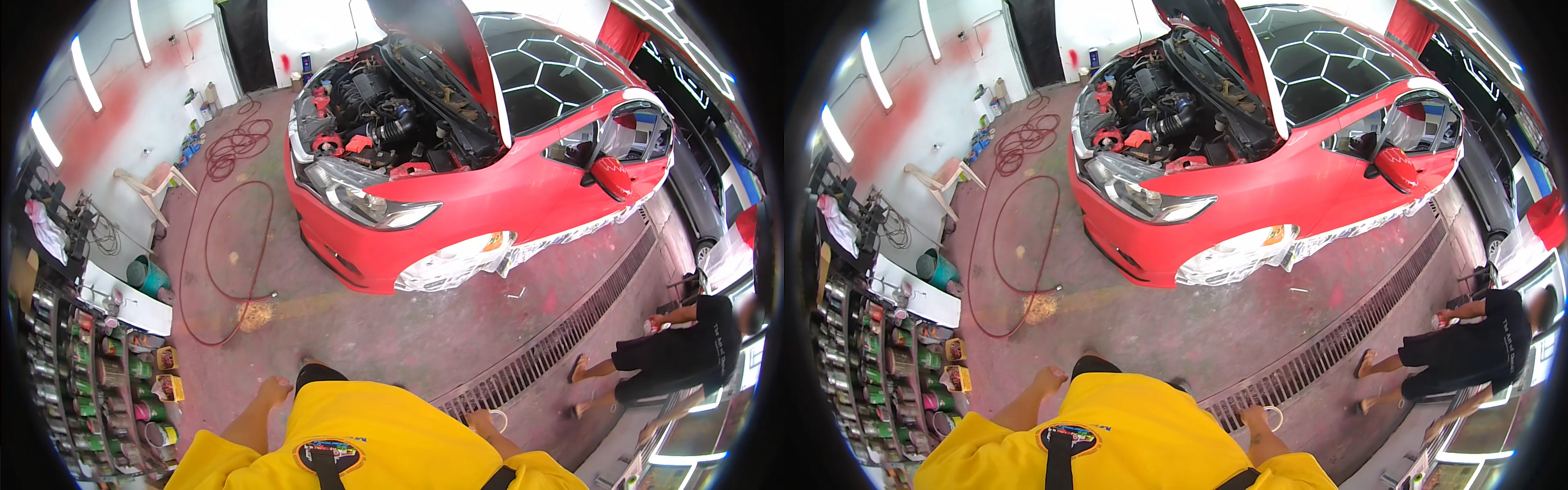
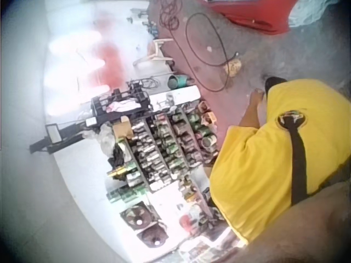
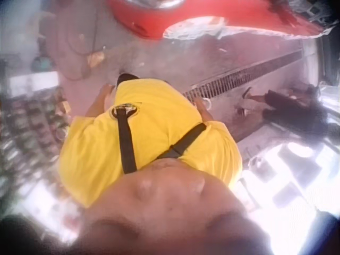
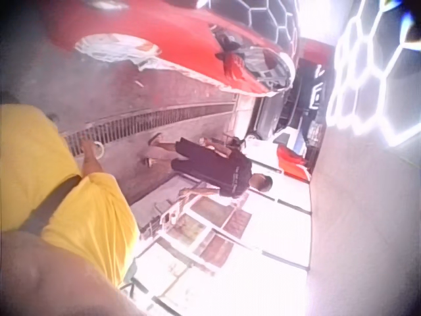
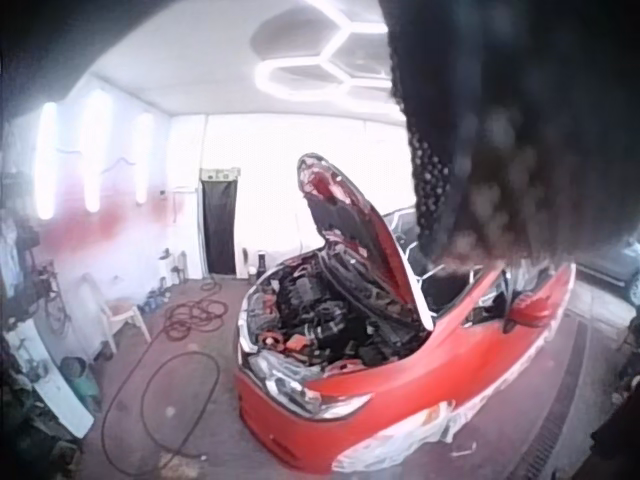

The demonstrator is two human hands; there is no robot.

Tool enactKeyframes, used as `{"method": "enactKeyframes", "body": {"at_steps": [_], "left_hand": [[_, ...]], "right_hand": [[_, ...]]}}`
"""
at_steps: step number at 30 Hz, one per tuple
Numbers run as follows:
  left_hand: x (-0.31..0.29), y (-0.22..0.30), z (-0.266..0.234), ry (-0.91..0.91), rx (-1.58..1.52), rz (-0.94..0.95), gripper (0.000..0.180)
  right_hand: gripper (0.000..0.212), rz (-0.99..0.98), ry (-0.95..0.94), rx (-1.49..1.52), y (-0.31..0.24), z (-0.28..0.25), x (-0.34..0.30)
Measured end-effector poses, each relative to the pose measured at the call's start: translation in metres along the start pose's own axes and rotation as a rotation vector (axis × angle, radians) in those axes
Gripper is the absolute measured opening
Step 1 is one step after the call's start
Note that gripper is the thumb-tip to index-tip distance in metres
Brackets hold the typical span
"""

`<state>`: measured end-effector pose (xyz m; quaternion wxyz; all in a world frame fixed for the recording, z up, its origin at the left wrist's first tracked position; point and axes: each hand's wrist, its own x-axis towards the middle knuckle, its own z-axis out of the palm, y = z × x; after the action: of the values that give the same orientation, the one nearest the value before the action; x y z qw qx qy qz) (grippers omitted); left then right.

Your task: The person kneels by the front of a red car and uses masking tape to secure newspaper over the wheel arch and bumper area. They then stand, open the car's hood, and inspect the engine bay before closing the hood and walking to a nearby table.

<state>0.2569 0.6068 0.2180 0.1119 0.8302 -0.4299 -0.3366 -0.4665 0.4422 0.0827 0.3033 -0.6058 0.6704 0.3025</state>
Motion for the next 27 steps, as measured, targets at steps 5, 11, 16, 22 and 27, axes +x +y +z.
{"method": "enactKeyframes", "body": {"at_steps": [5, 11, 16, 22, 27], "left_hand": [[0.053, 0.028, -0.02, -0.143, -0.151, -0.148, 0.036], [0.14, -0.04, -0.067, -0.466, 0.391, 0.241, 0.028], [0.323, -0.213, -0.122, -0.3, 0.739, 0.622, 0.029], [0.406, -0.168, -0.214, 0.108, 0.058, 0.032, 0.021], [0.442, -0.021, -0.216, 0.14, -0.18, 0.267, 0.023]], "right_hand": [[0.059, 0.13, 0.016, 0.028, 0.011, 0.005, -0.02], [0.046, 0.097, 0.192, 0.14, -0.131, -0.038, -0.041], [0.044, 0.226, 0.252, 0.501, -0.325, -0.082, -0.1], [0.042, 0.513, 0.443, 0.562, -0.367, -0.12, -0.209], [0.05, 0.512, 0.336, 0.329, -0.3, -0.035, -0.25]]}}
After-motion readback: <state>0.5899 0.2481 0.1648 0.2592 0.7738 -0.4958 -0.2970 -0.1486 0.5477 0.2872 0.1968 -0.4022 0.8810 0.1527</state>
